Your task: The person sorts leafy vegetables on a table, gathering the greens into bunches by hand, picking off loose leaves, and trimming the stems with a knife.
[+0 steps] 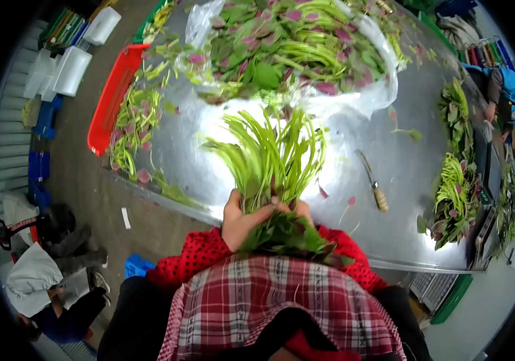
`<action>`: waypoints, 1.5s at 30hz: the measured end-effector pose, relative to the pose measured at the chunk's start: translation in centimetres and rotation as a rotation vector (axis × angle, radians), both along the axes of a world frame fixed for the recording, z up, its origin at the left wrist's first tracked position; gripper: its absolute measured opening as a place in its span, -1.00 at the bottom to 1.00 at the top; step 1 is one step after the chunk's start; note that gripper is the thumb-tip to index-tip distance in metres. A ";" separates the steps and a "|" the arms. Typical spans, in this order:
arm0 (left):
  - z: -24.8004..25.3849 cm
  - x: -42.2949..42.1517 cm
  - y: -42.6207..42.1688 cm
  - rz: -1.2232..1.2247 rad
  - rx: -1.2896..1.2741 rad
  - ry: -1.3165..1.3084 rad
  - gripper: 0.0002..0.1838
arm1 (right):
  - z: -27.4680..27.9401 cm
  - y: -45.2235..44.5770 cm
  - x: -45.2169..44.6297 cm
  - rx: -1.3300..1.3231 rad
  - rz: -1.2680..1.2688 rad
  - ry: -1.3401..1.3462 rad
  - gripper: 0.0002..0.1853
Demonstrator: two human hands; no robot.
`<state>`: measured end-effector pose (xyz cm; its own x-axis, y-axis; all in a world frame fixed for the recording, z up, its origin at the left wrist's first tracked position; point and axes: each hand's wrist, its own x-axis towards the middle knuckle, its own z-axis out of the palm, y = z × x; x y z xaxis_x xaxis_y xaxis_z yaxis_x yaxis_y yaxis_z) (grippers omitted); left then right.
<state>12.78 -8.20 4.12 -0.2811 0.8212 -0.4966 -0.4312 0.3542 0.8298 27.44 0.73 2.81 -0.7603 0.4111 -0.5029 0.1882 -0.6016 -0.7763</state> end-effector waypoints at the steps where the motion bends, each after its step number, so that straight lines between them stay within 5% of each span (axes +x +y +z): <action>1: -1.2 0.8 0.4 0.116 0.004 -0.093 -0.58 | -0.1 0.1 0.4 0.001 0.002 0.001 -0.51; 4: -4.3 -0.9 0.0 -0.230 0.129 -0.185 -0.53 | 0.6 -0.1 1.7 -0.012 -0.012 0.008 -0.51; 7: -4.2 0.1 -1.0 -0.079 0.009 0.044 -0.69 | -0.3 -0.2 0.5 -0.004 -0.008 -0.002 -0.50; 10: -3.8 -1.1 1.1 -0.050 -0.142 -0.447 -0.73 | -0.1 -0.2 1.8 -0.012 0.005 -0.013 -0.49; 11: -4.0 0.0 0.2 0.019 0.077 -0.540 -0.72 | 0.2 -0.1 2.2 -0.008 0.002 -0.010 -0.48; 14: 0.8 -0.1 0.9 -0.111 -0.048 -0.172 -0.71 | -0.3 -0.1 0.9 0.001 0.025 -0.013 -0.47; 15: -2.5 0.1 0.5 -0.051 0.024 -0.074 -0.71 | -0.5 0.0 1.0 0.010 0.029 -0.017 -0.47; 16: -4.6 0.0 0.7 -0.052 0.041 -0.070 -0.71 | -0.4 0.0 1.5 0.007 0.033 -0.022 -0.46; 18: -6.2 -0.4 0.8 -0.027 0.062 -0.456 -0.74 | 0.7 0.2 2.4 0.008 0.030 -0.016 -0.45; 19: -5.6 -0.6 0.5 -0.200 0.130 0.056 -0.72 | 1.0 0.4 2.1 0.012 0.030 -0.013 -0.45; 21: -5.5 -0.5 -0.9 -0.119 0.004 -0.252 -0.68 | -0.2 0.4 0.2 0.014 0.054 -0.028 -0.44; 23: -2.0 -0.7 1.7 -0.149 -0.069 -0.116 -0.66 | -0.5 0.4 0.8 0.009 0.067 -0.037 -0.43; 25: -2.6 -0.7 1.0 0.108 -0.010 -1.264 -0.64 | 0.6 0.0 1.8 0.000 0.064 -0.024 -0.42; 26: -3.3 -1.0 1.2 0.112 -0.018 -1.265 -0.64 | 0.8 0.1 1.9 0.000 0.063 -0.014 -0.42; 28: -1.0 -0.7 1.6 -0.112 -0.004 -0.288 -0.62 | 0.1 0.3 0.7 -0.007 0.075 -0.013 -0.41; 29: -1.3 -0.8 1.7 -0.174 0.077 -0.155 -0.60 | -0.5 0.6 0.1 0.006 0.100 -0.019 -0.40; 30: -4.9 -1.6 1.0 -0.178 -0.055 -0.187 -0.61 | -0.6 0.4 0.0 0.012 0.111 -0.013 -0.39; 32: -7.2 -1.3 0.1 -0.073 0.011 -0.720 -0.62 | -0.3 0.5 -0.3 0.029 0.155 0.021 -0.38; 35: -17.6 -8.6 2.3 -0.453 0.090 -0.339 -0.64 | 0.9 1.8 -3.4 0.125 0.192 0.105 -0.37; 36: -3.4 -7.9 5.2 -0.368 0.121 -0.142 -0.60 | 1.0 2.5 -5.3 0.190 0.179 0.121 -0.36; 37: 1.6 -8.6 7.8 -0.429 0.114 0.256 -0.58 | 0.8 2.8 -7.4 0.260 0.145 0.135 -0.35; 40: 6.8 -16.8 10.7 -0.867 0.084 0.587 -0.59 | -0.2 1.5 -13.3 0.426 -0.029 0.129 -0.34; 42: 10.6 -18.7 10.6 -1.220 -0.079 0.636 -0.51 | 0.6 -1.2 -14.4 0.184 0.075 -0.025 -0.33; 43: 10.7 -18.2 8.8 -1.249 -0.212 0.576 -0.48 | 1.6 -3.2 -13.1 0.236 0.096 0.152 -0.35; 44: 10.4 -17.6 6.5 -1.276 -0.349 0.502 -0.45 | 0.9 -6.5 -13.0 0.460 -0.156 0.342 -0.42; 45: 10.6 -15.5 4.2 -1.352 -0.436 0.552 -0.41 | 0.8 -7.2 -11.2 0.704 0.031 0.335 -0.48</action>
